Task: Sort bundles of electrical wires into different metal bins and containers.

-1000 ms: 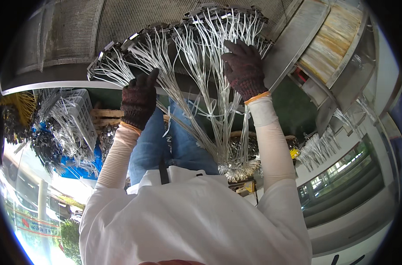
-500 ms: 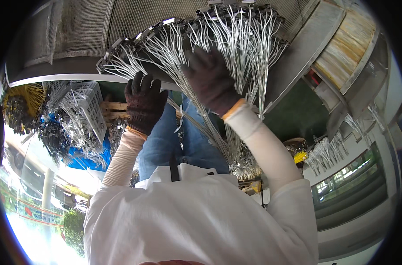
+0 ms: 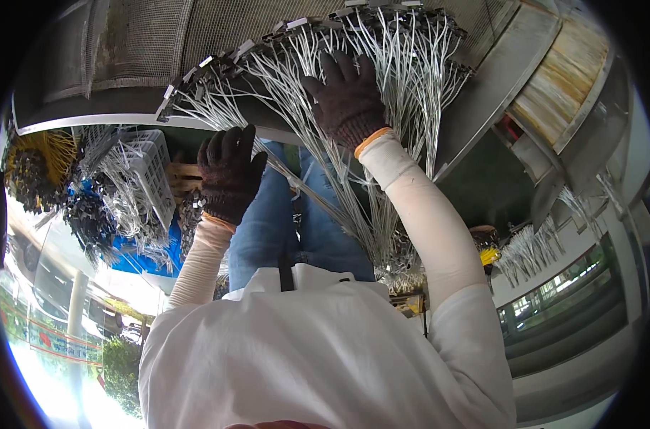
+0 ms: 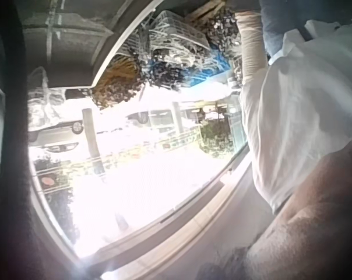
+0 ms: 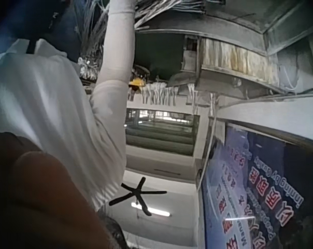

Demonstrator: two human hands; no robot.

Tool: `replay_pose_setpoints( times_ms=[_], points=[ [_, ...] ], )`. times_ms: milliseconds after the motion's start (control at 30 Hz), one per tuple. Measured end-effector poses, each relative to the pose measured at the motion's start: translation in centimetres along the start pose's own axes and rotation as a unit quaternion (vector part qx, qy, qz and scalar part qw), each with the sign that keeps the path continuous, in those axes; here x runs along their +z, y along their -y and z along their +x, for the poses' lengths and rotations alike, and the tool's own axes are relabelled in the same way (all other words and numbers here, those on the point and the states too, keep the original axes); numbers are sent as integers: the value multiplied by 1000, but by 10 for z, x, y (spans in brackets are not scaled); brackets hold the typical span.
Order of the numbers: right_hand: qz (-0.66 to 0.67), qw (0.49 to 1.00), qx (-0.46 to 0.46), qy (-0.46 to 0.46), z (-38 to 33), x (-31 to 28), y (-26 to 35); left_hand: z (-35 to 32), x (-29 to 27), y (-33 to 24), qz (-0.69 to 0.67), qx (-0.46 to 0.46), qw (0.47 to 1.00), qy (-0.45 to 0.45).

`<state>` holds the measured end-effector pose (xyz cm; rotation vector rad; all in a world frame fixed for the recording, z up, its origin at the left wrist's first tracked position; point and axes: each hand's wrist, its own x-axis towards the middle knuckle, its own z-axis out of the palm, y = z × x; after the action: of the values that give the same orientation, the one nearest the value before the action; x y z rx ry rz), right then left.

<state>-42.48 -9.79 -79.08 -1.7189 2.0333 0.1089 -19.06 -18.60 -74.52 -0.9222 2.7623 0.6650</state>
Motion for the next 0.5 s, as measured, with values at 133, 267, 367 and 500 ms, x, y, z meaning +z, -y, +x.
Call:
replay_pose_setpoints(
  times_ms=[133, 267, 367, 500],
  points=[
    [-1, 1000, 14, -14, -1, 1, 2, -2, -2, 0, -21, -23, 999, 35],
    [34, 999, 28, -27, -3, 11, 2, -5, -2, 3, -31, -25, 999, 35],
    [46, 998, 36, -7, -1, 8, 4, -6, -2, 5, -30, -29, 998, 38],
    [36, 999, 36, -19, -3, 10, 5, -4, -4, 6, -34, -23, 998, 37]
  ],
)
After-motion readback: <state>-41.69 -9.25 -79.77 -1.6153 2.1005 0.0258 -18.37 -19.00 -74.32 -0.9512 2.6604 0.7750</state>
